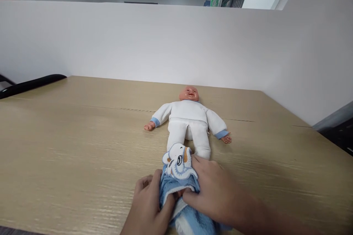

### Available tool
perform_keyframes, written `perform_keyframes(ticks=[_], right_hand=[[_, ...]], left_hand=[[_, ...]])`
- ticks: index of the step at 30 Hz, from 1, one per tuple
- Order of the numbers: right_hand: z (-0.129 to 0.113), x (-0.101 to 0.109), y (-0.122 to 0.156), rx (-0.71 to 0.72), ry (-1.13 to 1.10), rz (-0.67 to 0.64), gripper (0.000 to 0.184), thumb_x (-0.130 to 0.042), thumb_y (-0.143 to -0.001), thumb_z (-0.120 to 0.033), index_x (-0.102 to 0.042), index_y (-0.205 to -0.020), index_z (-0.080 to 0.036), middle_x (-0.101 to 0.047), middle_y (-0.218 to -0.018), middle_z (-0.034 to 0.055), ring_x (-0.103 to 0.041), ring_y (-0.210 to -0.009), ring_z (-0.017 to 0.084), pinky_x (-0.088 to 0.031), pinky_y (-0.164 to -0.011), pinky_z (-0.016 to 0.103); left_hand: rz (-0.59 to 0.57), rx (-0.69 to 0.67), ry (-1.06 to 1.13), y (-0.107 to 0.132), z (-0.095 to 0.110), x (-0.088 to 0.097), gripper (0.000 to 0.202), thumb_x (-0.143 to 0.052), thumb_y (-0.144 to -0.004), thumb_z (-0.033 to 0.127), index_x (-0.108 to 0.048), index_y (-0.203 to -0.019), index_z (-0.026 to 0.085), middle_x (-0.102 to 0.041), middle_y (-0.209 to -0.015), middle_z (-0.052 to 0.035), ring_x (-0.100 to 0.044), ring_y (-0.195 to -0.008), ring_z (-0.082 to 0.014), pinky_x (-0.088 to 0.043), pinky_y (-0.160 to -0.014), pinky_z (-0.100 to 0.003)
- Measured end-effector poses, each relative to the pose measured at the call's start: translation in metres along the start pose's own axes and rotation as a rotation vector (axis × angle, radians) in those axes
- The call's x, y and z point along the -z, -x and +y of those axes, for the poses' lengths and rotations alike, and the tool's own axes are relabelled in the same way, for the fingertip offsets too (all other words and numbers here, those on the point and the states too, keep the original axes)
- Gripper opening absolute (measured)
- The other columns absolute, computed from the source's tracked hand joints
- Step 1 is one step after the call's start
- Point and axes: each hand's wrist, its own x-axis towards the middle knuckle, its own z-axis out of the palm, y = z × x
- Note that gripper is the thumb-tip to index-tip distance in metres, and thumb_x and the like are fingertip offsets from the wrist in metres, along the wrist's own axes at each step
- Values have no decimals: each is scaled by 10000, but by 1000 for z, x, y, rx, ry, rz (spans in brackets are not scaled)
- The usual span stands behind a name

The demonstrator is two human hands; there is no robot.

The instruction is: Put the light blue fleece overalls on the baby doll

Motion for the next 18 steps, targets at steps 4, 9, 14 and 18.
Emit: perform_keyframes(ticks=[4, 9, 14, 18], right_hand=[[1, -6, 3, -20, 14, 25, 396, -723, -775, -314, -670, -1161, -245, -793, -1087, 124, -758, -978, 396, -525, -792, 462], [4, -3, 5, 87, -195, 25, 409, -723, -772, -215, -702, -1174, -283, -795, -1189, 62, -752, -1078, 356, -570, -900, 459], [13, -3, 7, 104, -388, 55, 433, -723, -705, -121, -726, -1109, -277, -825, -1068, 6, -772, -921, 275, -591, -815, 364], [14, -6, 5, 111, -483, 106, 384, -687, -714, -77, -748, -1058, -236, -837, -989, 1, -759, -835, 250, -588, -782, 340]], left_hand=[[-19, -53, 11, -5, -14, -4, 239, -456, -1046, 416, -636, -1062, 259, -757, -1114, -99, -627, -1122, -349, -398, -1080, -518], [67, -58, 105, 0, -21, -12, 287, -475, -1055, 459, -631, -1137, 233, -691, -1126, -131, -608, -1082, -338, -452, -1020, -494], [71, -11, 361, 6, -12, -17, 401, -451, -1089, 538, -508, -1335, 227, -670, -1321, -145, -637, -1207, -312, -490, -1060, -436], [170, 4, 471, -2, -7, -11, 441, -534, -1067, 517, -417, -1364, 213, -656, -1399, -170, -632, -1275, -316, -508, -1041, -403]])
